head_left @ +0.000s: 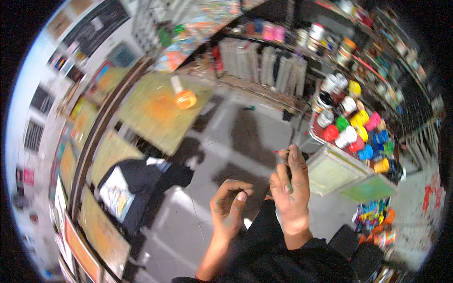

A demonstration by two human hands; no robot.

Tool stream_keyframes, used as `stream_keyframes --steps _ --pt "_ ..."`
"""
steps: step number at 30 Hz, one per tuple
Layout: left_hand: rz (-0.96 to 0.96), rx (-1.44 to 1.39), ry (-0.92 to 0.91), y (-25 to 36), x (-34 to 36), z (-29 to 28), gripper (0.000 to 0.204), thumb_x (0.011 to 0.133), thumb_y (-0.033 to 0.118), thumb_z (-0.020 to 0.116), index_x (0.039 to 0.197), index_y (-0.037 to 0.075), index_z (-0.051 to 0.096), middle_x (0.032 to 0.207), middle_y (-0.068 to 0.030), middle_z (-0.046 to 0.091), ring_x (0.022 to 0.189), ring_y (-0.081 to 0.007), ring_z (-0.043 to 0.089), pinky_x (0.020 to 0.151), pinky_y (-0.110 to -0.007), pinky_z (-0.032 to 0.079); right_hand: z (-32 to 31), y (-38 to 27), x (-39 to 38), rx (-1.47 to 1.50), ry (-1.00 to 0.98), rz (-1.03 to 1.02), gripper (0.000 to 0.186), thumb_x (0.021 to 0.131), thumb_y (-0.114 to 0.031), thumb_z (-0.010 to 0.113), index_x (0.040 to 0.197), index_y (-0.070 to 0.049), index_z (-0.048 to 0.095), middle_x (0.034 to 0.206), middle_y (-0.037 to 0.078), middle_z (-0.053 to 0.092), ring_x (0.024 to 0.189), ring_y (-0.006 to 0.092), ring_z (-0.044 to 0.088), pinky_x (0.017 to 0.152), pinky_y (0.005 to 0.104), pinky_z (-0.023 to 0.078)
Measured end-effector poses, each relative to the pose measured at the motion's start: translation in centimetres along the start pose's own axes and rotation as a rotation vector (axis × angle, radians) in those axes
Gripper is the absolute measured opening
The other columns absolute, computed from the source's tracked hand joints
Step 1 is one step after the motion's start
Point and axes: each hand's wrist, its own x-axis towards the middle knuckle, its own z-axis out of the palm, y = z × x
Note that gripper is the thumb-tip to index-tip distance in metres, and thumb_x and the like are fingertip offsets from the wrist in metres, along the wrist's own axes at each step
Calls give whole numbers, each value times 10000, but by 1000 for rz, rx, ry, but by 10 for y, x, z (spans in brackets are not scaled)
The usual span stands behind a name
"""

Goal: The person uses a squeegee to apply red ink through a screen onto a black t-shirt. They then lift the screen, flip the t-shirt, and use a small stick to apply red paint to the printed text for touch-ups.

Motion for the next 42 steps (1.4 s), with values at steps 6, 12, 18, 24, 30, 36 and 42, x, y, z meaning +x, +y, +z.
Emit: stream_keyframes --steps 6,12,18,24,30,36,42 --pt "243 89 356 86 -132 -153 186 978 150 628 1026 -23 675 976 -116 673 877 -168 622 784 -282 480 147 127 -122 167 -385 273 172 1064 -234 589 1126 -105 684 1086 84 753 406 32 373 401 191 285" --pt "383 82 745 138 -252 -251 210 958 145 616 1063 -30 668 1014 -113 654 907 -165 617 824 -296 486 246 225 -224 319 -704 786 200 1074 -240 566 1151 -84 665 1136 112 754 440 32 412 422 184 324" --pt "521 22 965 151 -333 -338 272 953 111 608 1174 -45 606 1073 -96 639 982 -149 609 906 -289 481 305 321 -320 234 -816 958 243 1055 -269 609 1185 -73 671 993 6 742 573 7 519 573 167 480" --pt "387 82 1103 155 -415 -451 228 977 105 608 1163 -27 615 1090 -68 622 1018 -114 579 925 -268 456 353 434 -394 246 -502 1523 183 985 -248 719 1081 -112 644 873 -40 645 637 39 534 688 208 500" --pt "243 400 1331 167 -510 -600 223 944 168 664 1109 18 655 1059 -83 601 967 -155 544 882 -290 436 416 594 -510 465 -416 1771 216 995 -219 710 1132 -78 621 881 -27 637 716 43 592 721 195 542" --pt "217 387 1561 208 -631 -712 216 944 130 638 1126 15 658 1024 -56 605 956 -142 536 877 -287 440 514 707 -646 232 -558 1907 390 1044 -100 599 1425 -63 523 1050 -5 539 885 52 550 719 191 516" --pt "193 128 1874 207 -749 -778 233 974 125 583 1143 -2 681 1034 -45 662 916 -111 583 844 -265 464 554 781 -773 43 -666 1976 294 1051 -127 592 1332 -43 569 1034 25 569 874 79 558 691 165 515"
